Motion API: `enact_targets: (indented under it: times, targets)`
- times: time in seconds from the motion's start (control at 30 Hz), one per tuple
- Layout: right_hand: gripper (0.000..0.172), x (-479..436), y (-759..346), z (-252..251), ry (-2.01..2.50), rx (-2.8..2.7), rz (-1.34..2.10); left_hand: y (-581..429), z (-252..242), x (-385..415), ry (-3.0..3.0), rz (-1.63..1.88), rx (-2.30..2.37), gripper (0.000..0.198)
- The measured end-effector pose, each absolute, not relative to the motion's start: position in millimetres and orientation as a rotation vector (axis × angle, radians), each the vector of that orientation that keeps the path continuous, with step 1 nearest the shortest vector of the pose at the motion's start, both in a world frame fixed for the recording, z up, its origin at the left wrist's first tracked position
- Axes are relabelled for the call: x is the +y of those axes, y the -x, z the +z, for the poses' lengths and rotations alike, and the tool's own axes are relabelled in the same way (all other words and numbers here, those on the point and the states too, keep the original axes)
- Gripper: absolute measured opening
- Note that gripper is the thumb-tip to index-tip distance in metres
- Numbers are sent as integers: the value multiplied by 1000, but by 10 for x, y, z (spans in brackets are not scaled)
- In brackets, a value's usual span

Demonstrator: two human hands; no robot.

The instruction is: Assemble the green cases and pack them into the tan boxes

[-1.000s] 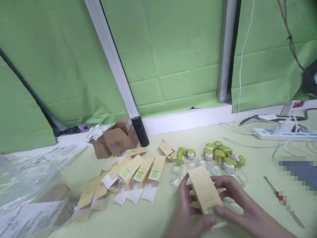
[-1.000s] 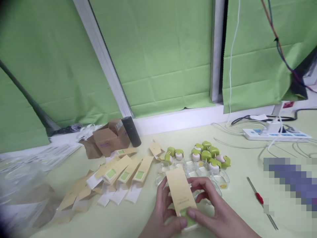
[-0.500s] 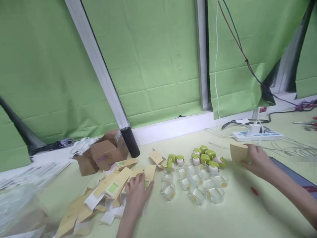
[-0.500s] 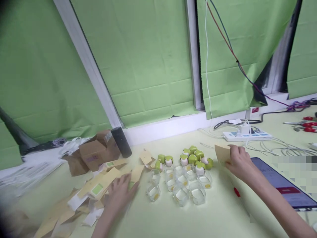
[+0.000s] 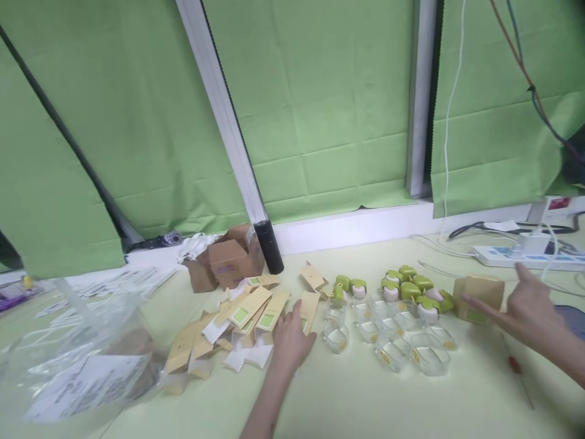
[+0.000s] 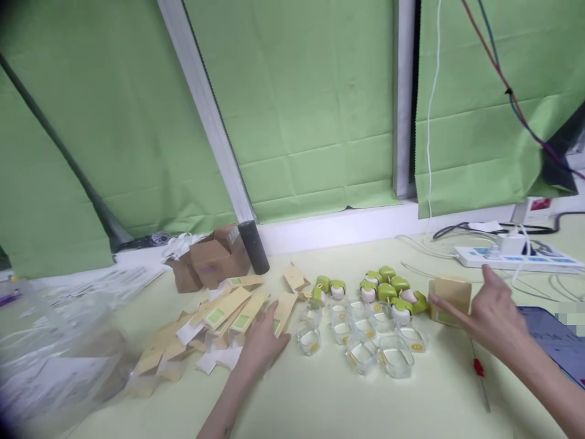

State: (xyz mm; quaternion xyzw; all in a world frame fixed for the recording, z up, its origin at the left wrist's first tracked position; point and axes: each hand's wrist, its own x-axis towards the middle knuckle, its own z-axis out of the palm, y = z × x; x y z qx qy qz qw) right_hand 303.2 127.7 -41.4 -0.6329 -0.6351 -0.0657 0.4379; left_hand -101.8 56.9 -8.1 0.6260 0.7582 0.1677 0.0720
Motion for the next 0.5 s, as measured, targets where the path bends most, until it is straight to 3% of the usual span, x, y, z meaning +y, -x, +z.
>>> enact_targets:
  times: [0.1,0.17,0.23,0.3,0.37,0.5]
  targets:
    - [98,1069,-2854,-5,1677,-1466,-348,1016,89,506,-1884,619,2291,67]
    - [80,885,-2647,224,1444,-1486,-446,999,206,454,-1937,847,2203,73]
    - [61,683,-2380,347,1187,-1643,-411,952,258,409,-1967,1202,1929,84]
    - [57,499,-2082,348,945,-1838,-311,863,228,374,-1810,1471,1507,92]
    - [55,371,-1801,246,740,-2050,-305,743,147,341,-1457,1487,1136,91]
    - [57,304,-1471,-83,432,-2329,-372,524,-1,257,-910,1267,764,64]
